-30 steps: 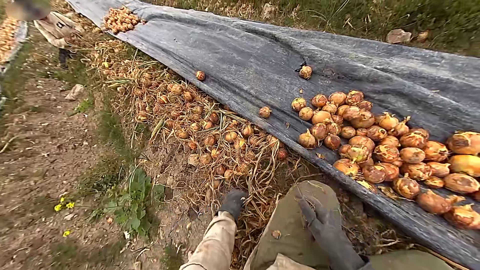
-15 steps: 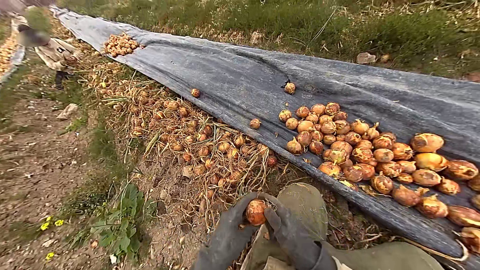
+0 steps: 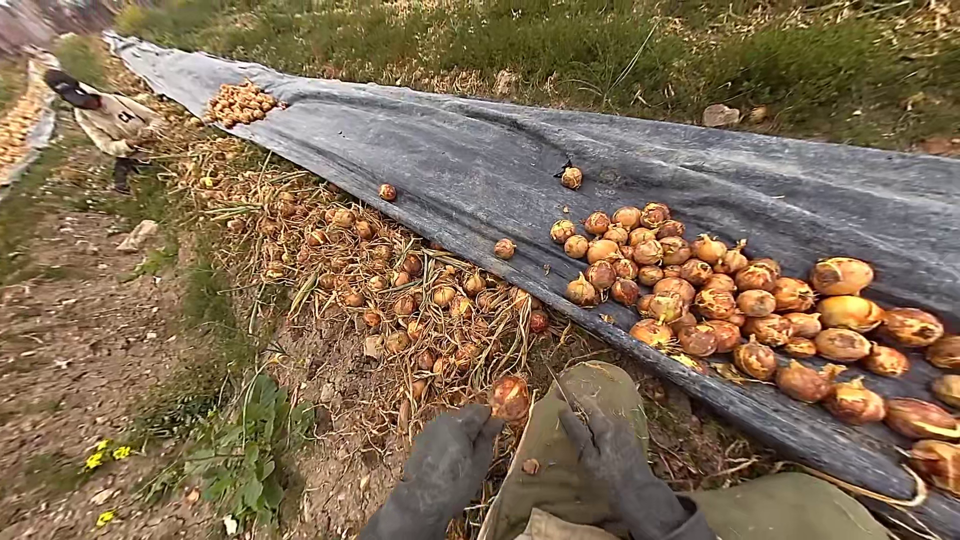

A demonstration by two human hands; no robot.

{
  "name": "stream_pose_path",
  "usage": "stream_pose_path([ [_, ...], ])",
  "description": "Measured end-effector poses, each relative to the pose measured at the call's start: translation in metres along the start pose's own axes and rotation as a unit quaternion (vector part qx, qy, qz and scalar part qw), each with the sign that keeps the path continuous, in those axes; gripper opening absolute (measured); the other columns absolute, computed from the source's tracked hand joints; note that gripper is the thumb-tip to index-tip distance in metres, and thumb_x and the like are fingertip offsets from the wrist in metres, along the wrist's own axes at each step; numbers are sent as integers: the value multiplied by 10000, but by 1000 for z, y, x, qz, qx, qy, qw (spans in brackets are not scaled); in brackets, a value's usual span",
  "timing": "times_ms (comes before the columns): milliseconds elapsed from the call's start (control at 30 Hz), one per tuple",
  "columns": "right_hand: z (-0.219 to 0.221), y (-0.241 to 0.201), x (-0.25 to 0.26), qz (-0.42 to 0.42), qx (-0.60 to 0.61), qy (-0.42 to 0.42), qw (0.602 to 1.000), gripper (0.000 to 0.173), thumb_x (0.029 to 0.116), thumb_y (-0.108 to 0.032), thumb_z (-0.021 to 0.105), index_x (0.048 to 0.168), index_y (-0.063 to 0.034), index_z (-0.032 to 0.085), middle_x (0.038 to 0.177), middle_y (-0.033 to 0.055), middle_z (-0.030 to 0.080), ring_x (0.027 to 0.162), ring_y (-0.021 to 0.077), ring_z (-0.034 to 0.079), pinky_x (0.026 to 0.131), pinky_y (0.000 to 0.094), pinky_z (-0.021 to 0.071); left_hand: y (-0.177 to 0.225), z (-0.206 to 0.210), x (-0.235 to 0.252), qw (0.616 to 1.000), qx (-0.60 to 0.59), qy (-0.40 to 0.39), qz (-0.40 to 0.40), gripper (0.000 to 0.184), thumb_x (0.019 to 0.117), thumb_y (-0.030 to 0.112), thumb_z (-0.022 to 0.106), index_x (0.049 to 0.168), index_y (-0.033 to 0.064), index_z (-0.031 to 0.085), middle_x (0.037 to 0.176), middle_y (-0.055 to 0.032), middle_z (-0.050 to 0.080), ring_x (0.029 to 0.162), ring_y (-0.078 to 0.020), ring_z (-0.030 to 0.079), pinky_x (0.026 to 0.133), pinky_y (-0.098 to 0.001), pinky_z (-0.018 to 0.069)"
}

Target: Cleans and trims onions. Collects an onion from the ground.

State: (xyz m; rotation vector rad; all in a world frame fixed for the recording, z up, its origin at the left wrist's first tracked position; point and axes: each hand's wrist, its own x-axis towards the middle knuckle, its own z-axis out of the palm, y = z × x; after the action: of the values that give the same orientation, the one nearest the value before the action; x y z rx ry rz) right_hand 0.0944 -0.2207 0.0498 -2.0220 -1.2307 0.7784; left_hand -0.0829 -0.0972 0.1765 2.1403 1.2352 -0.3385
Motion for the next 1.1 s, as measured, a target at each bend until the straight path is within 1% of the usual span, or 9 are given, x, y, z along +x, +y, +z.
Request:
stream_pose_path([
  [100,8,-2,1,35,48,-124,991,667,1008,-664,395,1431,-185,585,1263,111,688,1174,246,657,1029,484,503,12,8,11,993,115,2,36,479,1109,405,363,1340,110,662,1253,-130,712,1177,-313,678,1019,-525,516],
  [200,25,-4,2,63,230,-64,969,557,1022,-619,426,1193,-145,664,889,49,655,710,157,640,648,386,560,37,13,17,983,149,-104,40,510,1122,413,341,1292,48,654,1277,-202,683,1215,-385,644,1024,-582,479],
  [267,30,3,4,53,279,-59,957,495,1044,-550,434,1282,-181,663,919,20,687,715,123,653,651,358,581,44,20,22,972,158,-161,62,476,1113,383,373,1257,34,662,1263,-222,681,1210,-413,639,1012,-621,475],
  [467,-19,1,40,-74,-3,73,995,608,1071,-467,344,836,-53,722,680,77,638,641,204,642,626,419,537,7,1,74,978,151,-101,-101,530,1113,441,337,1298,78,676,1332,-208,662,1261,-407,619,1033,-612,470],
  [533,-51,-5,65,-24,9,108,994,625,1048,-570,288,956,-79,664,703,57,601,597,204,612,580,438,545,-34,-6,100,973,91,-95,-188,500,1128,378,329,1387,49,602,1428,-213,591,1346,-386,553,1107,-581,415],
  [633,-72,0,90,-3,98,166,981,555,1027,-606,399,1498,-329,495,802,34,650,544,195,595,498,432,544,-141,27,173,971,25,64,-229,395,1078,310,455,1317,63,650,1272,-206,679,1207,-372,652,1011,-575,523],
  [733,-59,3,77,31,160,153,975,519,1038,-558,439,1490,-311,496,745,28,624,501,191,576,436,397,527,-193,44,233,956,40,121,-264,402,1020,397,540,1166,66,715,1154,-207,716,1114,-389,685,917,-612,550],
  [867,-18,22,37,117,180,26,976,512,1055,-519,411,1441,-212,551,750,44,618,519,202,587,484,421,549,-205,37,269,945,15,81,-315,535,983,518,551,1272,86,675,1248,-191,701,1192,-370,664,979,-624,521],
  [1100,13,-2,33,73,96,-88,989,541,1047,-548,420,1482,-248,534,1079,68,723,879,182,702,809,442,580,-168,40,151,969,-168,179,0,578,921,408,718,1429,199,538,1279,-48,667,1109,-192,679,972,-474,578],
])
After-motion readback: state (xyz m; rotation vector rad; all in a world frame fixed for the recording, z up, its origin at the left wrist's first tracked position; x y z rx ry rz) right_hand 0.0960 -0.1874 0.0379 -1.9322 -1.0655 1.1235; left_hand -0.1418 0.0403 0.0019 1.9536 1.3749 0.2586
